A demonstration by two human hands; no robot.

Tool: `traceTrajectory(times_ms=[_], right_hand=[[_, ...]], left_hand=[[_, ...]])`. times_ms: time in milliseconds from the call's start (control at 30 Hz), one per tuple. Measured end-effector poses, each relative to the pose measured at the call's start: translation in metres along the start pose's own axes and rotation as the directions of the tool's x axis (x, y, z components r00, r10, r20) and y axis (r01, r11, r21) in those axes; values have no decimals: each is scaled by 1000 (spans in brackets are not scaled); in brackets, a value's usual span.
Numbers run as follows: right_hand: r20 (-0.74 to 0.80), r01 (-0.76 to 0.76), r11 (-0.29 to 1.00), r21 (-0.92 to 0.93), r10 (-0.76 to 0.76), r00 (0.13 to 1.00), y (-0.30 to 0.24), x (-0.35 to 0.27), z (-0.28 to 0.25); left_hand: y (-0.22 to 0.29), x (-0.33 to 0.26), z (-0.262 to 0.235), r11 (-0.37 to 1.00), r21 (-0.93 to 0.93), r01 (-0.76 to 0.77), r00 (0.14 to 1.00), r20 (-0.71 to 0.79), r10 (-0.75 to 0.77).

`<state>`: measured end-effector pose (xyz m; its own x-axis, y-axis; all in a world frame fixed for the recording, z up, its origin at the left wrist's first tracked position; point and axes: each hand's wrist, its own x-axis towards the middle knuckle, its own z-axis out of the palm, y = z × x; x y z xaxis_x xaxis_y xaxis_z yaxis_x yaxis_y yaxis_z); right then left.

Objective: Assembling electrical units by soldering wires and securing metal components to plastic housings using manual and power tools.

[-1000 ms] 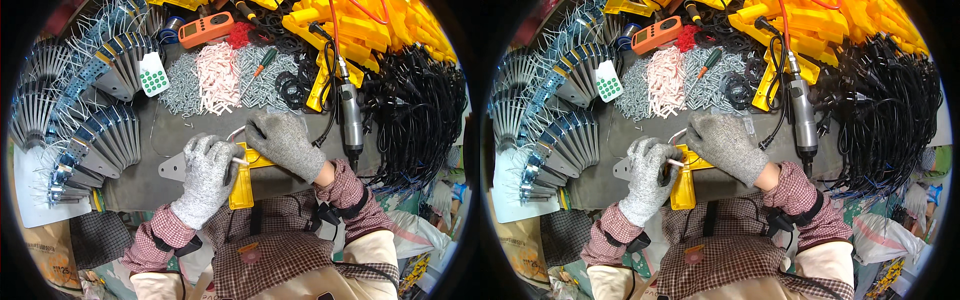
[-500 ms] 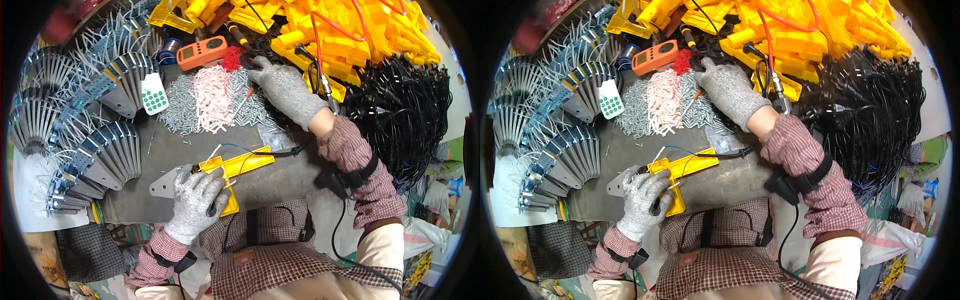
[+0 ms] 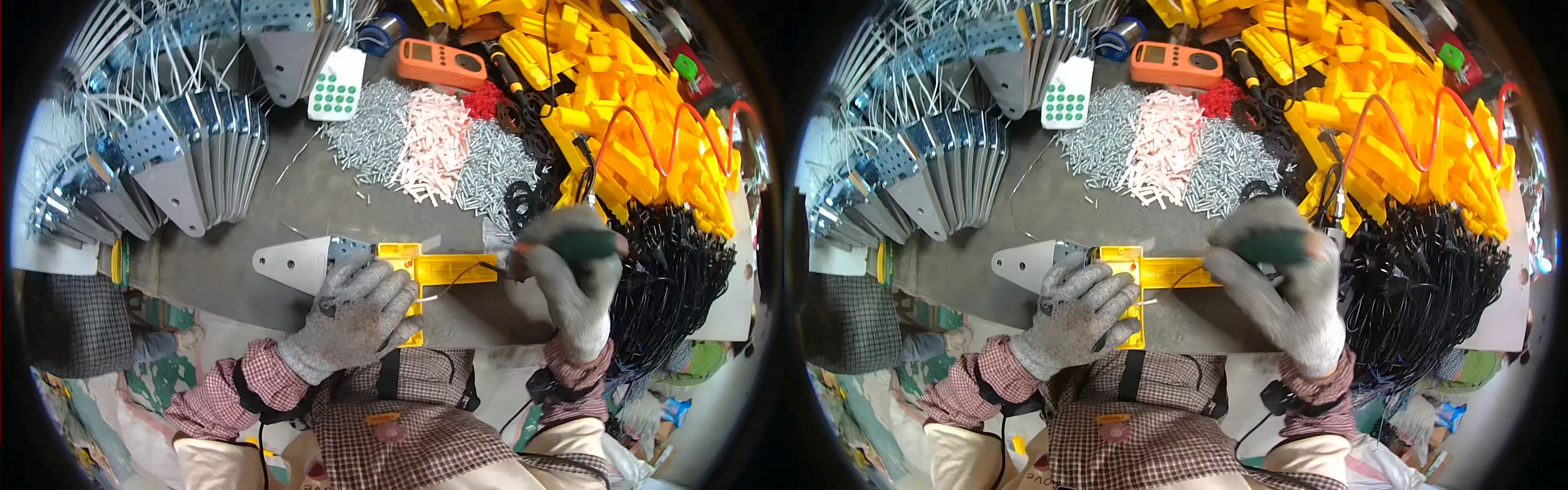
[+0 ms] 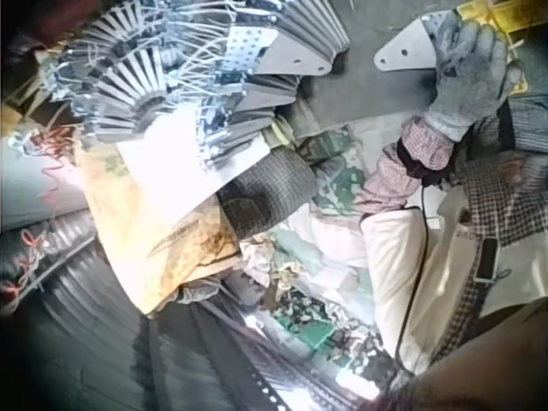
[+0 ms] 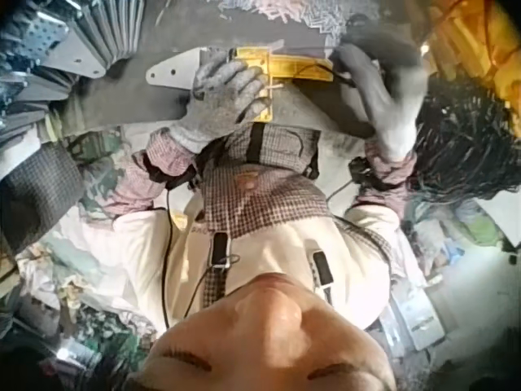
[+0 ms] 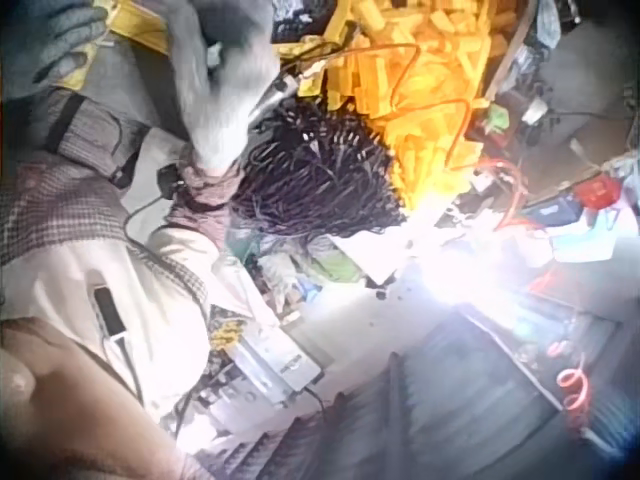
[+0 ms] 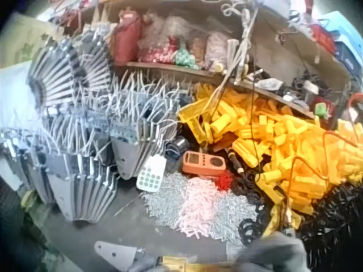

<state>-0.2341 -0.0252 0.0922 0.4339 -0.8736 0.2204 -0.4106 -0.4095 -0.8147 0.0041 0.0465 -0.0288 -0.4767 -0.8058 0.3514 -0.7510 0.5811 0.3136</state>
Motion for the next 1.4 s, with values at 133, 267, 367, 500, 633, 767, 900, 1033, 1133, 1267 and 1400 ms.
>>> traceTrajectory(times_ms=[133, 267, 367, 500, 633, 767, 900, 1033, 1133, 1267, 1400], right_hand=[[95, 108, 990, -89, -100, 991, 20, -8, 29], [110, 23, 993, -115, -11, 994, 27, -4, 44], [122, 59, 989, -132, -43, 992, 28, -4, 43], [119, 99, 985, -141, -82, 989, 25, -2, 41], [233, 78, 986, -149, -42, 972, 22, 1, 42], [296, 99, 986, -137, -55, 954, 17, 5, 41], [314, 259, 928, -267, -171, 934, 17, 15, 45], [416, 428, 822, -376, -262, 871, 51, -8, 52], [235, 349, 881, -319, -283, 930, 38, -1, 67], [175, 168, 878, -447, -98, 980, 48, 45, 19], [-108, -84, 829, -553, 29, 994, 57, 8, -29]], left_hand=[[0, 2, -3, 1000, 4, -23, 1000, 12, 23], [-3, 0, 0, 999, -11, -31, 1000, 0, 31], [-3, -2, 1, 999, -29, -26, 1000, -10, 25], [-4, -1, 2, 999, -15, -30, 999, -21, 29], [-4, -3, 3, 999, 2, -48, 998, -45, 48], [-5, 1, 0, 997, -77, -22, 997, -77, 16], [6, 54, -54, 966, -256, -14, 942, -327, -73], [31, 143, -49, 973, -18, -231, 953, -206, 222], [26, 145, -57, 963, -95, -252, 928, -306, 213], [12, 136, -97, 960, -238, -150, 962, -260, 85], [-3, 28, -53, 984, -80, -158, 986, 48, 162]])
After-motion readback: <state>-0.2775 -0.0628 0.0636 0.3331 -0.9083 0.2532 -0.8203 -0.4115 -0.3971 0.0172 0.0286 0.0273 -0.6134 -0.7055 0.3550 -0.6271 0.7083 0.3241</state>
